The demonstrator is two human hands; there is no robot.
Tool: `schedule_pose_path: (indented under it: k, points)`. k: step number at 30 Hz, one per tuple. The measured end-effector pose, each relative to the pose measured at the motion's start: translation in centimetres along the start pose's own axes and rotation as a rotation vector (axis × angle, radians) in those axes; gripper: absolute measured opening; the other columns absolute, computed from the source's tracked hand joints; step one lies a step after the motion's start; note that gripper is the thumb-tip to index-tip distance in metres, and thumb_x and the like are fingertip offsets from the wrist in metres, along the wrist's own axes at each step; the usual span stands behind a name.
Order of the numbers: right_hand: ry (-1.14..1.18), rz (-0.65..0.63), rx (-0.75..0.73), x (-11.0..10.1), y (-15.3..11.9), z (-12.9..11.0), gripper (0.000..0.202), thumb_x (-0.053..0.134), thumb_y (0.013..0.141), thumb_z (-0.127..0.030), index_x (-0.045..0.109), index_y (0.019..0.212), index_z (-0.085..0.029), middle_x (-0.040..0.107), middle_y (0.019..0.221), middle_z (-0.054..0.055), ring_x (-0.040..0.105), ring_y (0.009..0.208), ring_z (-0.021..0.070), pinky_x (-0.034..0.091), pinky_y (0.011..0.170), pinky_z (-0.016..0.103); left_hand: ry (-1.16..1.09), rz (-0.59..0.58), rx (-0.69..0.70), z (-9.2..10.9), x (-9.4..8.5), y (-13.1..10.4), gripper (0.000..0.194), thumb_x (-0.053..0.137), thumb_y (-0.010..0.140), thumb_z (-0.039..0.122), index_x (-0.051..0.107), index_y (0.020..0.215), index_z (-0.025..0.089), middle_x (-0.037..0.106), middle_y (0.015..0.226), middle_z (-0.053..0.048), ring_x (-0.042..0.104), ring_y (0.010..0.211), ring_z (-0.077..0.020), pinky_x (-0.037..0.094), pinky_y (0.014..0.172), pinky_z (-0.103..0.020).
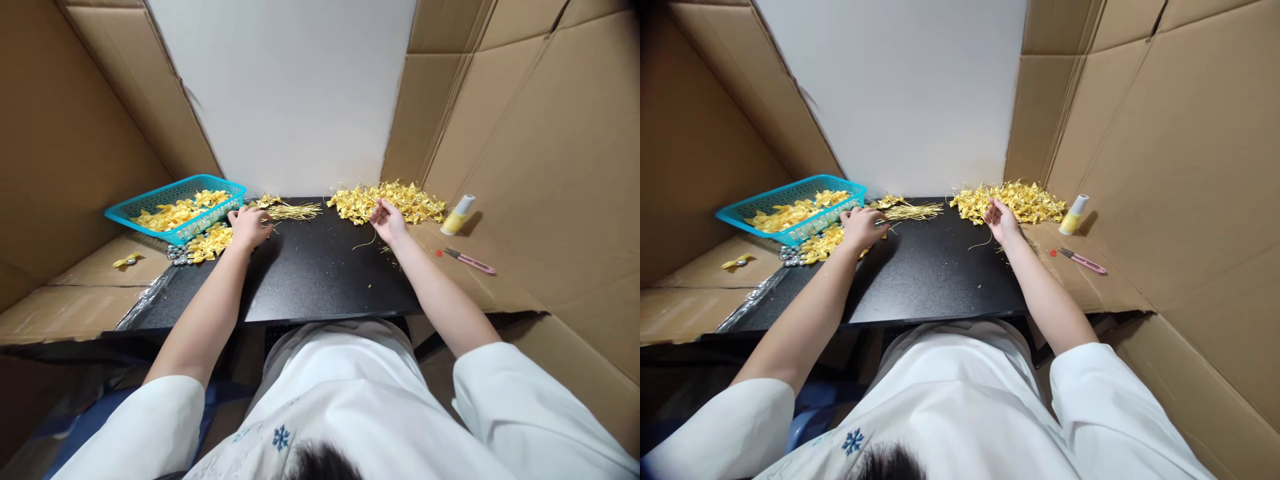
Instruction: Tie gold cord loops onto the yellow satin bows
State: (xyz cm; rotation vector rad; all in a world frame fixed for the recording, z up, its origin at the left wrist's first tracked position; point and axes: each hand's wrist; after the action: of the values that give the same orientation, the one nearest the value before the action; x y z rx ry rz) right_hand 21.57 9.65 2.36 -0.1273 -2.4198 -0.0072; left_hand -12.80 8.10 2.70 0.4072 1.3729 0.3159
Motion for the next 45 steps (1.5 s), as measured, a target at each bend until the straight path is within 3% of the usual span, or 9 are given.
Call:
schedule_pose_path:
  k: [3,9,19,26,31,35,38,42,45]
  points:
    - [-0.104,-0.059,-0.016,0.0,0.0,0.7,0.02,0.063,0.087,-0.025,0.057,0.069,-0.019,0.054,0.051,-0.007,0.053,0.046,0.0046,0.048,0.051,0.016,0.087,-0.09,-0.054,-1.3,-0.1,0.2,0.027,0.062,0.078,0.037,0.076,0.097,0.024,0.067,0.117,-0.013,0.046,0.117,-0.0387,0.028,0.098,-0.053]
    - [-0.247,-0.083,-0.036,0.3,-0.3,1.9,0.029,0.066,0.084,-0.029,0.05,0.063,-0.019,0.048,0.048,-0.007,0.045,0.044,0.0047,0.042,0.048,0.016,0.194,-0.262,-0.12,-1.4,0.4,0.4,0.025,0.064,0.077,0.037,0.079,0.093,0.024,0.068,0.112,-0.015,0.048,0.111,-0.0409,0.033,0.093,-0.053]
    - [-0.467,-0.152,-0.01,0.8,-1.4,3.6,0.023,0.068,0.077,-0.032,0.054,0.064,-0.019,0.052,0.053,-0.006,0.047,0.049,0.0047,0.039,0.051,0.016,0.149,-0.221,-0.108,-1.8,1.2,0.8,0.017,0.067,0.074,0.037,0.076,0.078,0.023,0.072,0.098,-0.014,0.052,0.104,-0.0386,0.034,0.091,-0.053]
    - [-0.502,-0.175,0.017,0.7,-1.3,3.8,0.021,0.068,0.076,-0.032,0.057,0.065,-0.018,0.052,0.053,-0.006,0.047,0.05,0.005,0.039,0.052,0.017,-0.014,-0.033,-0.068,0.0,1.1,0.4,0.019,0.055,0.083,0.029,0.071,0.083,0.018,0.07,0.102,-0.013,0.056,0.102,-0.0326,0.038,0.09,-0.045]
    - [-0.499,-0.174,0.015,0.8,-1.6,3.8,0.02,0.067,0.076,-0.029,0.057,0.063,-0.018,0.052,0.052,-0.006,0.047,0.049,0.0047,0.038,0.053,0.017,-0.38,-0.115,0.054,1.6,1.6,0.5,0.024,0.051,0.087,0.032,0.067,0.092,0.015,0.07,0.09,-0.008,0.061,0.082,-0.0206,0.045,0.078,-0.03]
    - [-0.51,-0.155,0.026,0.9,-1.8,3.9,0.02,0.067,0.077,-0.027,0.058,0.062,-0.017,0.054,0.052,-0.005,0.048,0.049,0.0048,0.038,0.053,0.017,-0.148,-0.077,0.002,1.0,1.7,0.4,0.021,0.057,0.081,0.024,0.07,0.096,0.017,0.069,0.106,-0.011,0.061,0.095,-0.0252,0.047,0.084,-0.033]
    - [-0.522,-0.153,0.041,1.0,-1.9,3.9,0.019,0.066,0.077,-0.025,0.058,0.062,-0.017,0.054,0.053,-0.005,0.049,0.049,0.0044,0.039,0.053,0.017,0.034,-0.145,-0.065,0.3,1.5,0.2,0.021,0.062,0.078,0.028,0.074,0.094,0.021,0.069,0.111,-0.012,0.06,0.104,-0.0308,0.048,0.084,-0.037]
    - [-0.541,-0.166,0.039,0.9,-1.9,3.9,0.019,0.069,0.076,-0.027,0.059,0.064,-0.017,0.055,0.054,-0.005,0.05,0.049,0.0045,0.041,0.055,0.017,0.008,-0.263,-0.169,0.5,1.7,0.1,0.024,0.065,0.075,0.038,0.076,0.089,0.022,0.073,0.101,-0.011,0.064,0.097,-0.0308,0.049,0.077,-0.036]
    - [-0.547,-0.166,0.037,0.9,-1.8,3.9,0.018,0.069,0.076,-0.026,0.06,0.063,-0.017,0.055,0.054,-0.005,0.05,0.049,0.0046,0.041,0.054,0.017,-0.106,-0.279,-0.197,0.8,2.2,0.2,0.019,0.068,0.071,0.036,0.076,0.082,0.023,0.075,0.09,-0.009,0.066,0.089,-0.0278,0.047,0.069,-0.032]
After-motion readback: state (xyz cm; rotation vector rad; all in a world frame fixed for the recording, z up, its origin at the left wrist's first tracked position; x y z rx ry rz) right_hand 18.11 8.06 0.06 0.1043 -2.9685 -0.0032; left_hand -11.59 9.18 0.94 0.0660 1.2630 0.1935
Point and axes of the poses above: each hand's wrist, its own y-axis towards the middle knuckle, its own x-axis out of the palm, z = x × y
